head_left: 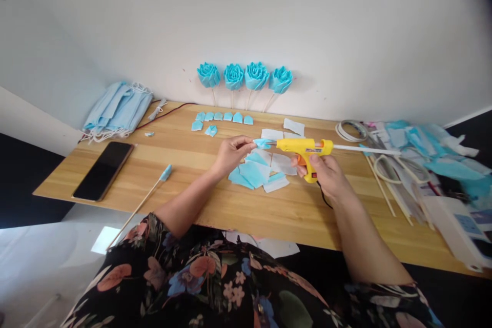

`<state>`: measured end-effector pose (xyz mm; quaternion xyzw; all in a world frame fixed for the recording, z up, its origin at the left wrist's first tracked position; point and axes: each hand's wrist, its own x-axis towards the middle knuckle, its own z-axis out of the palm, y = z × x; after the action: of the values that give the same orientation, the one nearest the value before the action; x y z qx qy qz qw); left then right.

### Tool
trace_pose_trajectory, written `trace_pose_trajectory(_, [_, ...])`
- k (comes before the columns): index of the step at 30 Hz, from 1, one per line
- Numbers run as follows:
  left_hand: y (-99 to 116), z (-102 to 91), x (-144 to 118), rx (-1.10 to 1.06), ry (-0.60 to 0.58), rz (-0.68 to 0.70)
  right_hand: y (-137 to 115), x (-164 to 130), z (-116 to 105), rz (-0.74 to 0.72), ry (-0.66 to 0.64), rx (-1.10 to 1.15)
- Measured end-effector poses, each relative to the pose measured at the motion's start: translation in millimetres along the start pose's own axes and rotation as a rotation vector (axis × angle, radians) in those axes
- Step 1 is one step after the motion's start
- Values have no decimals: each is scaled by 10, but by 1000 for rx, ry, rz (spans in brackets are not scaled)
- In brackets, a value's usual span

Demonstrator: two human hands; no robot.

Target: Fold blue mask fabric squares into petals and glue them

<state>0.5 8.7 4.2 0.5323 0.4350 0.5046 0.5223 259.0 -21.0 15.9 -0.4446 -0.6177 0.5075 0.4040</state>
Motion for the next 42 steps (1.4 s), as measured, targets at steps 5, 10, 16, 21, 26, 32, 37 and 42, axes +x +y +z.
trace_pose_trajectory(5, [-11,5,3,-4,-8,4,-2,1,9,-13,-7,-6])
trace_pose_trajectory(10, [4,13,0,-36,-8,6,-41,4,47,-1,4,-51])
trace_pose_trajectory(16, [26,13,-1,1,40,-9,-34,6,60,-19,-11,-23])
trace_pose_trajectory(21, [43,11,0,8,57,17,-58,8,77,-30,-31,-41])
trace_pose_trajectory(26, [40,10,-3,12,66,17,-75,4,82,-29,-37,-46])
trace_pose_trajectory(32, [19,3,-1,30,86,16,-111,9,90,-25,-34,-48])
trace_pose_trajectory(37, [17,-1,14,19,50,55,-79,11,76,-38,-34,-45])
trace_pose_trajectory(42, [13,2,14,7,37,64,21,9,34,-41,-37,-50])
